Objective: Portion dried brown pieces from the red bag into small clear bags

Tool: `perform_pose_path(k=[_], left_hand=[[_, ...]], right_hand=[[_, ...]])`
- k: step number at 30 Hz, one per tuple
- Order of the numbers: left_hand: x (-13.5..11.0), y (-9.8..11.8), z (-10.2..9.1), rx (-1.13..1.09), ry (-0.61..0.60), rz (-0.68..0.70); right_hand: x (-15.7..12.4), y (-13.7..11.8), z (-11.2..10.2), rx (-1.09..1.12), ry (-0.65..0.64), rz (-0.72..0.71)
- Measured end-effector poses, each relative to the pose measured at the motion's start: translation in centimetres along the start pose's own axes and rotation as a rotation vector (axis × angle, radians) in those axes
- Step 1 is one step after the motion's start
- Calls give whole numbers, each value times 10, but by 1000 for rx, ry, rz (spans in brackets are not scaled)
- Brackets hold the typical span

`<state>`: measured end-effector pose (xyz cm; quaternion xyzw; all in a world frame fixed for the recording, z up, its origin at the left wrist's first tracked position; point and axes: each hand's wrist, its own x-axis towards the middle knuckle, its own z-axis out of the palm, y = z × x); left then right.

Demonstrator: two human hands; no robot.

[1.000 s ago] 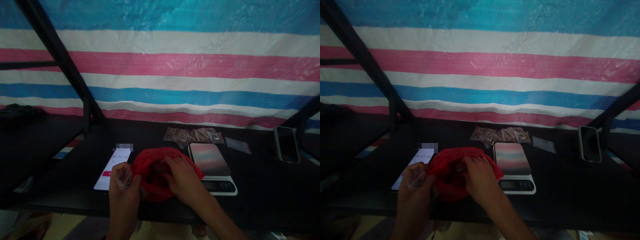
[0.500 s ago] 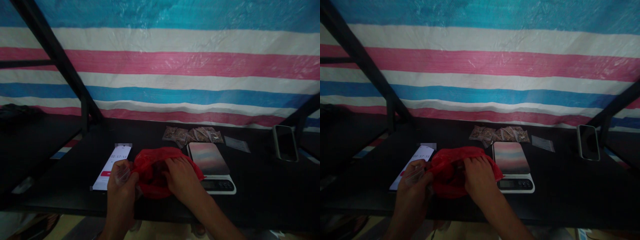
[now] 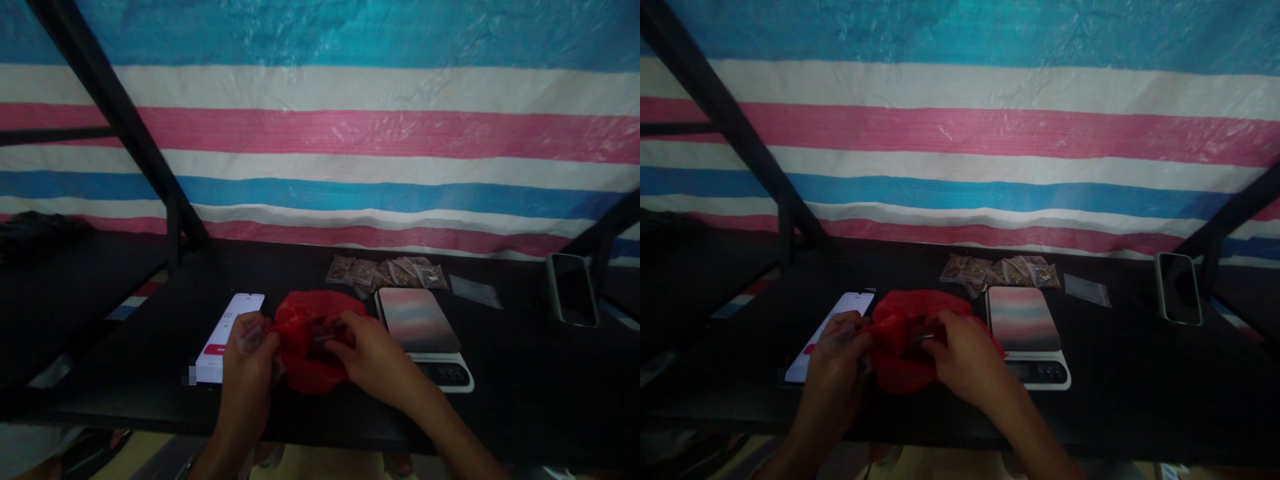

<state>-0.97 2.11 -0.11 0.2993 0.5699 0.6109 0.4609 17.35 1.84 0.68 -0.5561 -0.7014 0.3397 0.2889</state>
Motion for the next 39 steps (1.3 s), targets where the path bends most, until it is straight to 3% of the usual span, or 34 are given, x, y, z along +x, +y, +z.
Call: perform_pose_path(k=[5,7,13,16,19,21,24,27,33,36,39], left_hand=[[5,-5,-2,288,57,524],[6,-4,-1,348,96,668],[11,-8,-1,402,164,755],[10,-5,-2,444,232,828],[-5,3,-1,488,262,983],[-22,6,0,461,204,1040],[-46,3,4,395,62,1012],[-55,-8,8,423,-41,936],[-23,-23,15,548,-313,667],[-11,-25,18,534,-351,615],[-9,-29,21,525,-356,577]], right_hand=[[5,8,-13,257,35,10],[5,9,-17,343,26,-2],[4,7,-20,461,-107,0],[5,8,-21,516,-102,13],[6,10,-21,525,-51,36],[7,12,-21,526,-33,32],[8,12,-20,533,-39,-5],[8,10,-24,537,-58,-36],[3,-2,-41,565,-49,-76],[-1,-9,-47,497,-4,-106],[-8,-15,-48,287,40,-122]])
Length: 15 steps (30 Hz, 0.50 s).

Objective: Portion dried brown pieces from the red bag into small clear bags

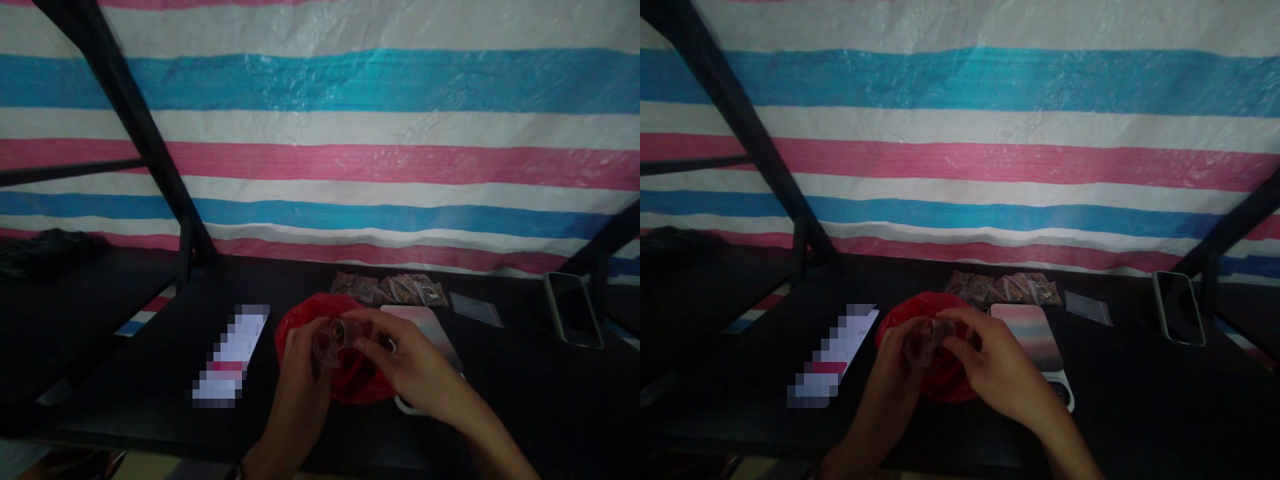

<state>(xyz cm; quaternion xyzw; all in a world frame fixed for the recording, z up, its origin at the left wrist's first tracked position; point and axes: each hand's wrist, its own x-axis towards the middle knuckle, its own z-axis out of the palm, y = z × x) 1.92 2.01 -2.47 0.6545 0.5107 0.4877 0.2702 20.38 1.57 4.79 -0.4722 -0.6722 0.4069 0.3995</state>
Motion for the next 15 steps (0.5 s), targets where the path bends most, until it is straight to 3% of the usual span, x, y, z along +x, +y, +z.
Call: perform_pose_path(k=[9,15], left_hand=[[-5,0,13,-140,-120,-10],[-5,12,14,-229,-212,-54]], right_hand=[[-5,-7,8,-530,0,-287],[-4,-10,7,-659,-11,-376]])
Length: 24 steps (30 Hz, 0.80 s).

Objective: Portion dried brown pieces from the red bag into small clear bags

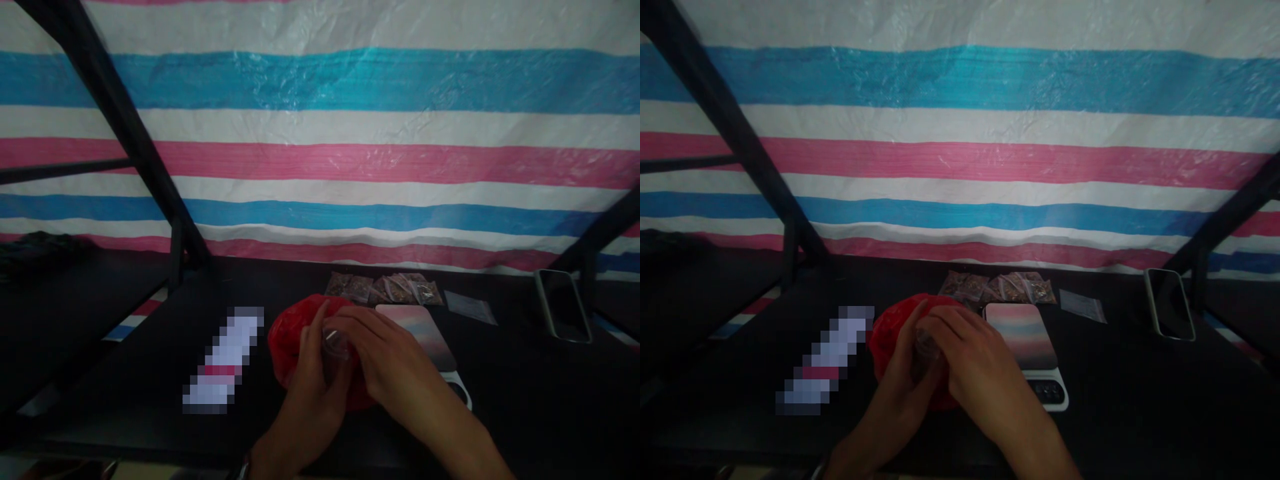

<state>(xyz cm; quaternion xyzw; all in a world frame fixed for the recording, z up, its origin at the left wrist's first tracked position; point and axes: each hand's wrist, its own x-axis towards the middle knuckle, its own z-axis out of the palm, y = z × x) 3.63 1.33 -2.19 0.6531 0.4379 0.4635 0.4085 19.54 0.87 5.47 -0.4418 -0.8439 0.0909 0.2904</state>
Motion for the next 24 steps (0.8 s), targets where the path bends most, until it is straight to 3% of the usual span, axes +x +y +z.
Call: perform_pose_path(k=[6,14,18,21,24], left_hand=[[3,6,0,-118,-5,-12],[19,14,-9,-289,410,-51],[19,14,-13,-181,524,5],[11,10,-12,-38,500,129],[-3,6,-9,99,388,285]], right_hand=[[-3,0,-6,59,54,-29],[-1,16,-24,138,393,198],[-21,58,-52,31,478,382],[-57,108,-74,-95,354,549],[-95,152,-87,-99,211,697]])
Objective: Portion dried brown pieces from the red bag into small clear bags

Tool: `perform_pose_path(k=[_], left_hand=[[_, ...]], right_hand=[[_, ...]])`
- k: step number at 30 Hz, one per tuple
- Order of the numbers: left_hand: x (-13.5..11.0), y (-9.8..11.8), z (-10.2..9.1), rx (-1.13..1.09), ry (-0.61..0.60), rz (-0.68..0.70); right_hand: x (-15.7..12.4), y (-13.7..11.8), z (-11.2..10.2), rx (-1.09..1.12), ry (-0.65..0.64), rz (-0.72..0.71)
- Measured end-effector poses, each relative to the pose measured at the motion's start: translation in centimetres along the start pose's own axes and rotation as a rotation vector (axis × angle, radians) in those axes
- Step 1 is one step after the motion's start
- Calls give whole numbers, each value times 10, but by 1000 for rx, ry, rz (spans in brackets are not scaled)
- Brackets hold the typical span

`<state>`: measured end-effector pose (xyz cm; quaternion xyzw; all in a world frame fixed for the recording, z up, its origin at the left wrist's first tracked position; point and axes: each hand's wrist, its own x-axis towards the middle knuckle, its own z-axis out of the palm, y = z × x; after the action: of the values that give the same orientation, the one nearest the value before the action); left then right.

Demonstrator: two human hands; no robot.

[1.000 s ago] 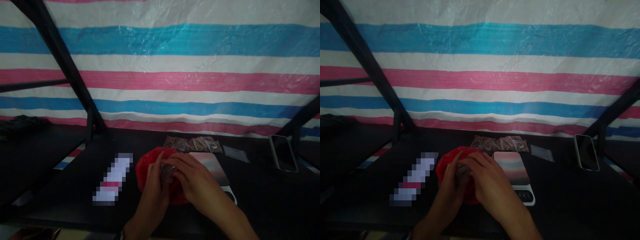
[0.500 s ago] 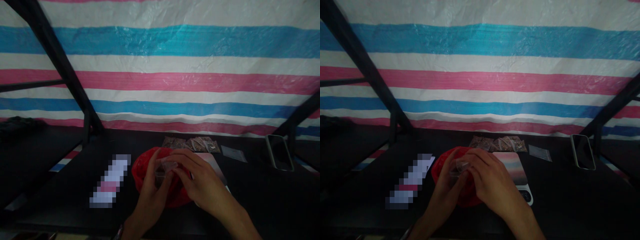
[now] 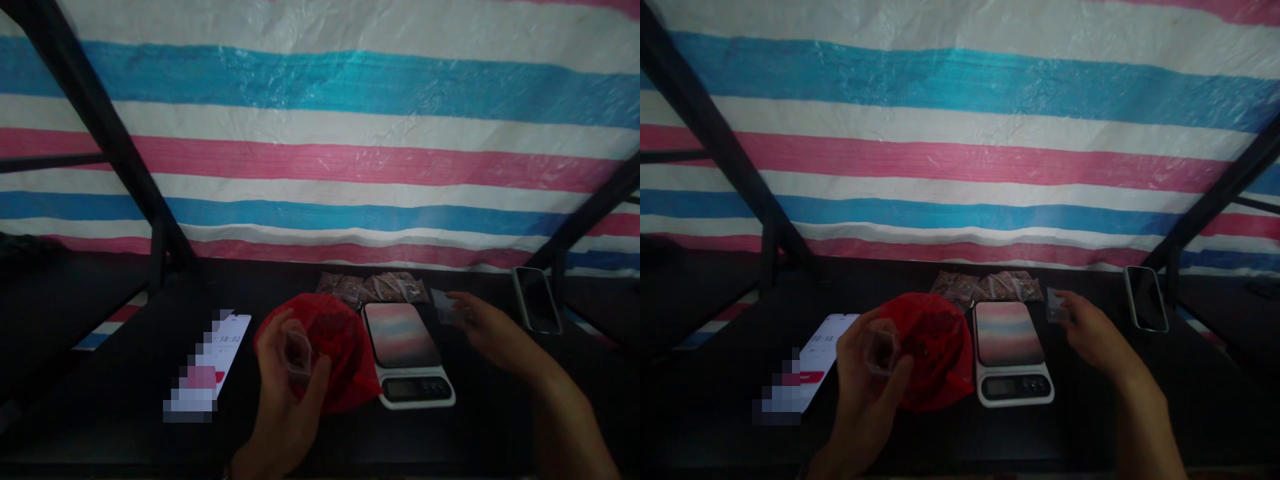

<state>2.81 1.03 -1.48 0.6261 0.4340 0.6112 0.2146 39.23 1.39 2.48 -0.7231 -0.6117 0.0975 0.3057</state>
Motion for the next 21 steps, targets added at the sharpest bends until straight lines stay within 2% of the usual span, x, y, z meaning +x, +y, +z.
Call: perform_pose_path(k=[2,4,7,10,14,16,18,20,21], left_hand=[[-9,-2,-1,70,-72,49],[-15,-4,0,101,-95,24],[-18,-7,4,71,-87,-2],[-14,-6,6,54,-53,51],[-8,-1,7,82,-8,128],[-8,-1,8,86,-4,130],[-8,-1,9,84,18,118],[-8,0,10,78,56,105],[-7,0,10,76,74,99]], right_hand=[[-1,24,-3,-5,-75,3],[-3,34,-2,5,-94,4],[-6,32,1,26,-77,28],[-8,30,5,28,-72,62],[-10,44,6,-12,-105,49],[-9,45,2,-76,-72,38],[-9,31,-3,-114,21,11],[-13,-3,-7,-68,118,-70],[-18,-26,-7,0,117,-138]])
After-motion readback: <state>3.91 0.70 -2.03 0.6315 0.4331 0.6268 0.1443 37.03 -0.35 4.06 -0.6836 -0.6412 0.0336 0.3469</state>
